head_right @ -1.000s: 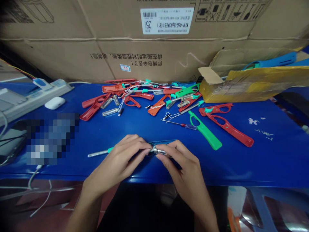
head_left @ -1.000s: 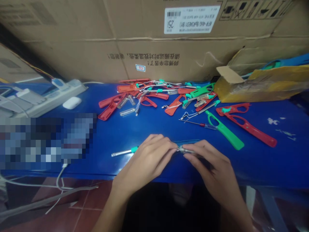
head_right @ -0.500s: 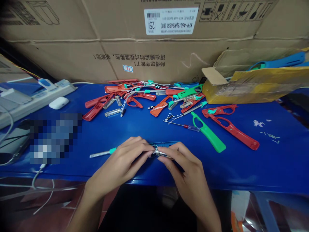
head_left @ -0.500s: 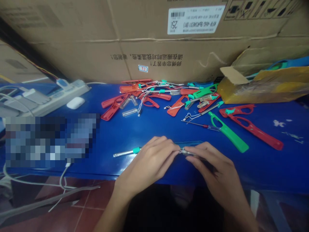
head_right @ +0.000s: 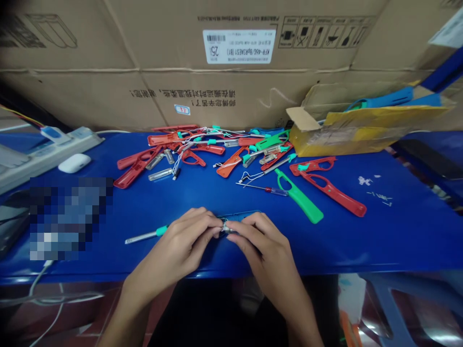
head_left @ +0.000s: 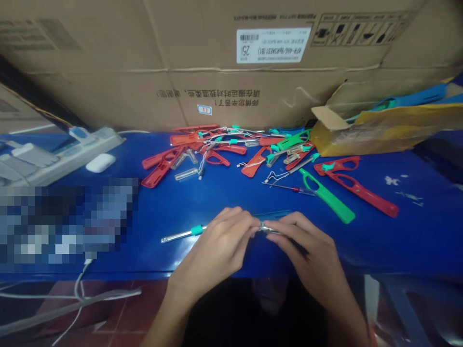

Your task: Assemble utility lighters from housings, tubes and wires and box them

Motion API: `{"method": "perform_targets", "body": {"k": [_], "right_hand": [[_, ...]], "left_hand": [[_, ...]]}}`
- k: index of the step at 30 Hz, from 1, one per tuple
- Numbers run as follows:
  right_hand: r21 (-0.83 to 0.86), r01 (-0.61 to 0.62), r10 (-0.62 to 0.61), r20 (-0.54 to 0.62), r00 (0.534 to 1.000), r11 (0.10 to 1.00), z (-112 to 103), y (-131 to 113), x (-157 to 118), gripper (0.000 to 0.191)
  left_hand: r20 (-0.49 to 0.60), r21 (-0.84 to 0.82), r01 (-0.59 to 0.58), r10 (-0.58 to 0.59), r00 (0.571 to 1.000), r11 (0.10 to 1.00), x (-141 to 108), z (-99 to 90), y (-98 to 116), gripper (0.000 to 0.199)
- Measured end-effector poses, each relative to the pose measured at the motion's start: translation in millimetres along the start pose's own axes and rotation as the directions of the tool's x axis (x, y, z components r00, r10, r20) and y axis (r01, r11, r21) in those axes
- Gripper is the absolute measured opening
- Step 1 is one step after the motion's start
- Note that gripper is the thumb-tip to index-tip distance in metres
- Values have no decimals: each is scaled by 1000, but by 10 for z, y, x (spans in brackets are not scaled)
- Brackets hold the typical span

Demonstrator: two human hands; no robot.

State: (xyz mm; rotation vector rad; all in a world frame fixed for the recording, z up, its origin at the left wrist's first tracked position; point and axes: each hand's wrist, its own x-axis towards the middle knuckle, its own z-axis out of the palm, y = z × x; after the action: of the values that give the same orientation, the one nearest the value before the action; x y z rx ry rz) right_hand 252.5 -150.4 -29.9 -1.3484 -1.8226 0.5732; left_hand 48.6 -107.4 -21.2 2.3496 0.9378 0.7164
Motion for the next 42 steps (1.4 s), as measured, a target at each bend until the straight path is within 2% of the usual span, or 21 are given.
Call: {"method": "perform_targets", "body": {"k": [6, 12, 24, 29, 32, 35, 38, 42], "right_hand": [[23, 29, -28, -58, 998, 999, 56, -19, 15, 20], [64, -6, 12, -89, 996, 998, 39, 5, -1, 21], [159, -19, 25, -36, 999, 987, 38, -26, 10, 15], [60, 2, 2, -57, 998, 998, 45, 16, -19, 14], [96, -51, 62, -113, 992, 994, 9, 21, -39, 15], [131, -89, 103, -103, 989, 987, -14, 18, -48, 6], [61, -83, 91, -130, 987, 995, 5, 27, -46, 6], [20, -82, 84, -177, 981, 996, 50, 36, -34, 9]], "left_hand": [[-45, -93, 66, -70, 997, 993, 13, -3, -16, 16], [-23, -142, 112, -116, 993, 984, 13, -46, 0, 15], [-31, -129, 0, -4, 1000, 992, 22, -34, -20, 15], [-66, -25, -49, 48, 997, 998, 66, -24, 0, 12], [-76, 27, -101, 103, 992, 995, 101, -28, 67, 14], [-84, 100, -134, 142, 986, 986, 50, -69, 69, 18], [-165, 162, -91, 118, 979, 983, -119, -142, -44, 29], [-318, 209, 7, 61, 946, 978, -330, -213, -216, 23]]}}
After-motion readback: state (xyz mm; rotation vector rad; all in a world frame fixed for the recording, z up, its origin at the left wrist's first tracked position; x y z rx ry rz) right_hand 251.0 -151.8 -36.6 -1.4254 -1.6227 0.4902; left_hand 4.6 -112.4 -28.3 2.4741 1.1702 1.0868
